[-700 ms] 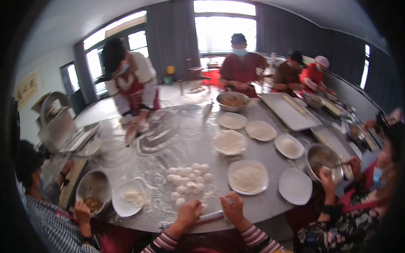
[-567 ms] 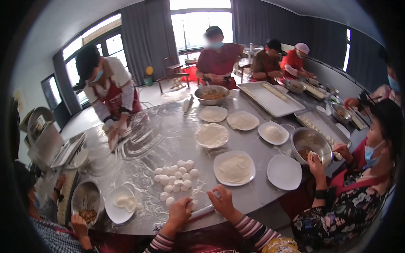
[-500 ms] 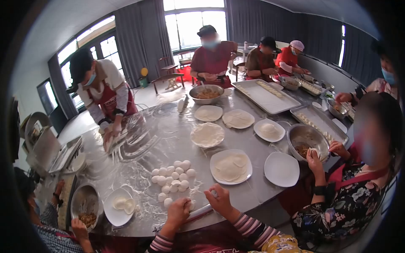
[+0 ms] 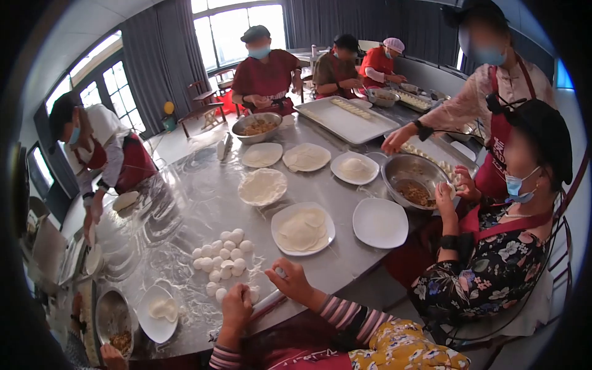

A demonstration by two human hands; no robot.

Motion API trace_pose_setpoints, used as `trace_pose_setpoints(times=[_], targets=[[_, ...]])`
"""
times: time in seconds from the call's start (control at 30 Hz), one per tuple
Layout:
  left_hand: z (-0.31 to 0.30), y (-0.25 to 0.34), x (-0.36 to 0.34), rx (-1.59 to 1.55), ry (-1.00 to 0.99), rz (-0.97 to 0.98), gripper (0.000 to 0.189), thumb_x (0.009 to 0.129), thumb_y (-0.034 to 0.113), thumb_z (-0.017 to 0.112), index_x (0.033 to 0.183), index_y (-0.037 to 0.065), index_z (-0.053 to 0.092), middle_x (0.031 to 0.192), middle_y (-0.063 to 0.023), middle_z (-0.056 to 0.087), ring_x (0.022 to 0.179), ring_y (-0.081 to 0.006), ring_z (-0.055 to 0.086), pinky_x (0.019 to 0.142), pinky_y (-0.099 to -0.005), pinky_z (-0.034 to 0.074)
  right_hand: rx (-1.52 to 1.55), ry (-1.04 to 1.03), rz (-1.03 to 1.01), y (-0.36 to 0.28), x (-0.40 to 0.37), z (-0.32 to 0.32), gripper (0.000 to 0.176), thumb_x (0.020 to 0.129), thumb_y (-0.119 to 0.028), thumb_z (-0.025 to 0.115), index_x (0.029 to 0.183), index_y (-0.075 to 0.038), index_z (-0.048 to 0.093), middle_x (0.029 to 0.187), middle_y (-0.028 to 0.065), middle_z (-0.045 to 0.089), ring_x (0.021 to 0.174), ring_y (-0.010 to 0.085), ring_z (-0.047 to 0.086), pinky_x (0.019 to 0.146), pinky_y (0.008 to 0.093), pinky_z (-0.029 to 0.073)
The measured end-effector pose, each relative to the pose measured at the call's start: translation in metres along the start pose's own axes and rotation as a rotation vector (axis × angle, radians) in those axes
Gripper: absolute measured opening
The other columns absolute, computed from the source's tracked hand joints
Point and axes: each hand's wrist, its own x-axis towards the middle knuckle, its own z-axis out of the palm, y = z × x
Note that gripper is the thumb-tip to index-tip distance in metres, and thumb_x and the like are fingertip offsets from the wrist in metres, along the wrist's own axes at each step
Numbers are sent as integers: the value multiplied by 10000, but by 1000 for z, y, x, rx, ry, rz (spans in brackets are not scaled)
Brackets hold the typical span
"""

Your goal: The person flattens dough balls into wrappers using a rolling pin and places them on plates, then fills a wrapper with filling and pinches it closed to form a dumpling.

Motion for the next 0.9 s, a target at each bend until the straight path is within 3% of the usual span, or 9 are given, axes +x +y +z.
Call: trace_pose_setpoints(times=[0.2,0.33,0.4,0.47,0.6,0.67,0.77,0.83,0.9], targets=[[0,-2,1,-10,-64,116,119,818,111,559,861,38,643,794,-165,595,752,-358,582,662,-429,458,-21,-36,53,2,-1,-1,203,797,-124,683,852,-47,504,690,138,547,545,320,539,491,363,401],[-1,-4,2,-36,-42,82,115,818,120,564,803,21,618,784,-171,584,745,-365,570,671,-440,448,-194,-43,-135,6,-4,0,187,789,-88,677,862,-34,513,754,145,546,636,336,556,554,380,428],[-4,-8,1,-73,27,16,123,821,122,553,811,5,589,790,-189,589,756,-375,570,675,-440,447,-99,-67,52,-7,-4,-2,169,794,-70,669,850,-33,514,764,125,542,626,323,552,556,359,433],[-14,-14,-3,-99,26,-82,105,814,109,546,829,10,578,794,-194,598,793,-376,578,685,-440,449,46,-29,179,2,-16,2,161,801,-61,665,844,-34,513,732,105,538,603,274,551,545,330,430],[-25,-19,-6,-29,-13,-135,91,804,98,541,839,23,579,804,-180,607,804,-377,581,695,-448,453,56,-24,126,4,-16,2,160,812,-54,659,831,-37,501,688,83,525,550,195,532,505,294,415],[-20,-21,-3,-33,14,-152,105,785,100,561,844,23,601,796,-186,626,785,-354,612,679,-417,471,40,-72,115,8,-5,-1,143,882,-55,584,824,-46,453,676,21,503,508,68,488,440,216,396],[-23,-23,0,-81,-7,-108,106,774,110,578,833,31,617,804,-172,635,785,-347,615,683,-414,473,60,-90,120,17,6,9,145,875,-41,586,837,-50,446,626,11,487,480,64,473,423,212,386],[-31,-11,6,-10,-218,-164,117,751,125,607,806,24,628,808,-172,639,777,-339,617,685,-412,474,48,-86,122,26,13,17,147,871,-34,587,839,-52,445,607,5,479,469,63,468,416,210,381],[-34,-10,14,-7,-252,-139,121,743,130,621,793,20,629,802,-170,640,771,-333,618,683,-407,476,8,-90,120,28,24,26,178,827,-44,641,808,-52,464,593,45,493,463,110,496,432,253,381]])
